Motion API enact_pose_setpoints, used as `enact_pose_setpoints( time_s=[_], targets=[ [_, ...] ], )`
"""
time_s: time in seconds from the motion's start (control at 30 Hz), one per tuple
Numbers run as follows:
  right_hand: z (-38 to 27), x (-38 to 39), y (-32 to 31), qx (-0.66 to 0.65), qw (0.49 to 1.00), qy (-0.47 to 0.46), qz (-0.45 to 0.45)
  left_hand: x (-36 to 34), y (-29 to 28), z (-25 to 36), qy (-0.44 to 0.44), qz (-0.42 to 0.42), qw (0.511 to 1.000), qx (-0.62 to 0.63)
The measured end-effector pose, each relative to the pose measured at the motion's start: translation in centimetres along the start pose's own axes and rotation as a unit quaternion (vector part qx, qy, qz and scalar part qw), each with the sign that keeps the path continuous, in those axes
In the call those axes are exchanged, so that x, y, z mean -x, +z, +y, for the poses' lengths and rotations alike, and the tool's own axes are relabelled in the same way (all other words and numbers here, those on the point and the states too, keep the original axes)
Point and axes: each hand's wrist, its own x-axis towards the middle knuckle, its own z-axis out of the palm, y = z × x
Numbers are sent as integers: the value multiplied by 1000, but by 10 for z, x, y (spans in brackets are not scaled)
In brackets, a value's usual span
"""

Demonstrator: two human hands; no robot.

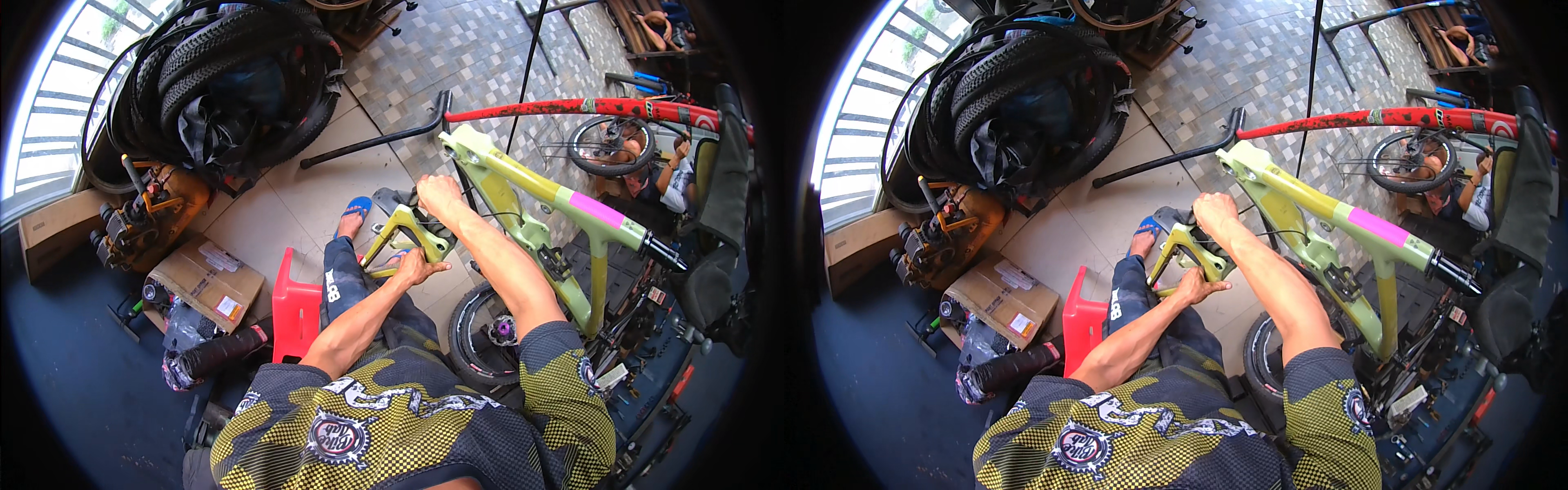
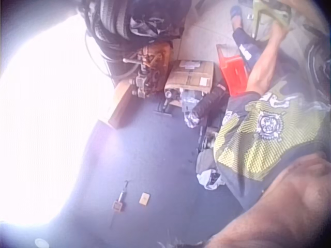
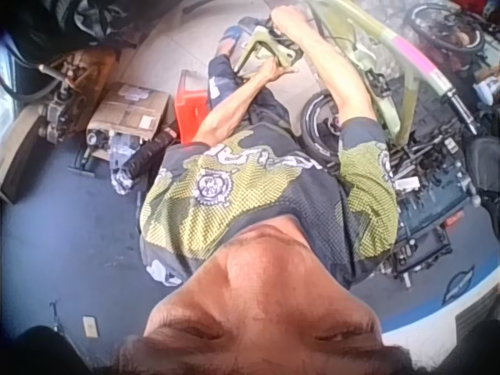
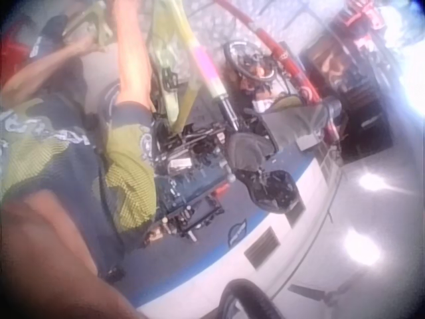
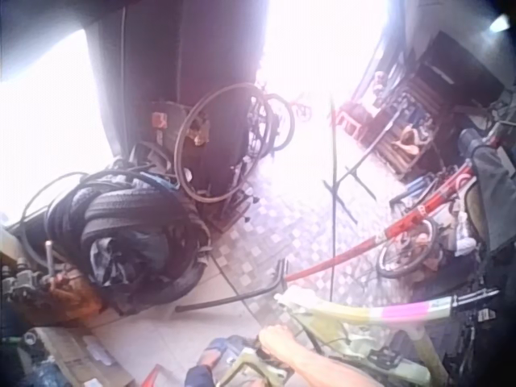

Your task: The person cleans the bicycle frame with a cloth, then applies blue grease to the frame joints using a small tool. They handle various tools and parts on the workbench, including a grease container and small components.

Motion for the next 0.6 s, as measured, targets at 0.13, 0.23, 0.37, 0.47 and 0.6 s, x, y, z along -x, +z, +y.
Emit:
enact_pose_setpoints(
  time_s=[0.13,0.23,0.37,0.47,0.6],
  targets=[
    [-3,1,13,8,999,17,39,-1,0,-1,0,0,1000,-5],
    [0,2,11,-39,998,22,54,-5,0,-4,-2,-11,1000,-21],
    [28,3,11,-195,969,129,82,-2,2,-2,-2,-1,1000,-14],
    [63,34,-14,-312,926,93,191,-8,0,-1,-13,-10,1000,-3],
    [85,77,-39,-295,922,49,245,-10,5,-5,-11,-20,1000,-9]
  ],
)
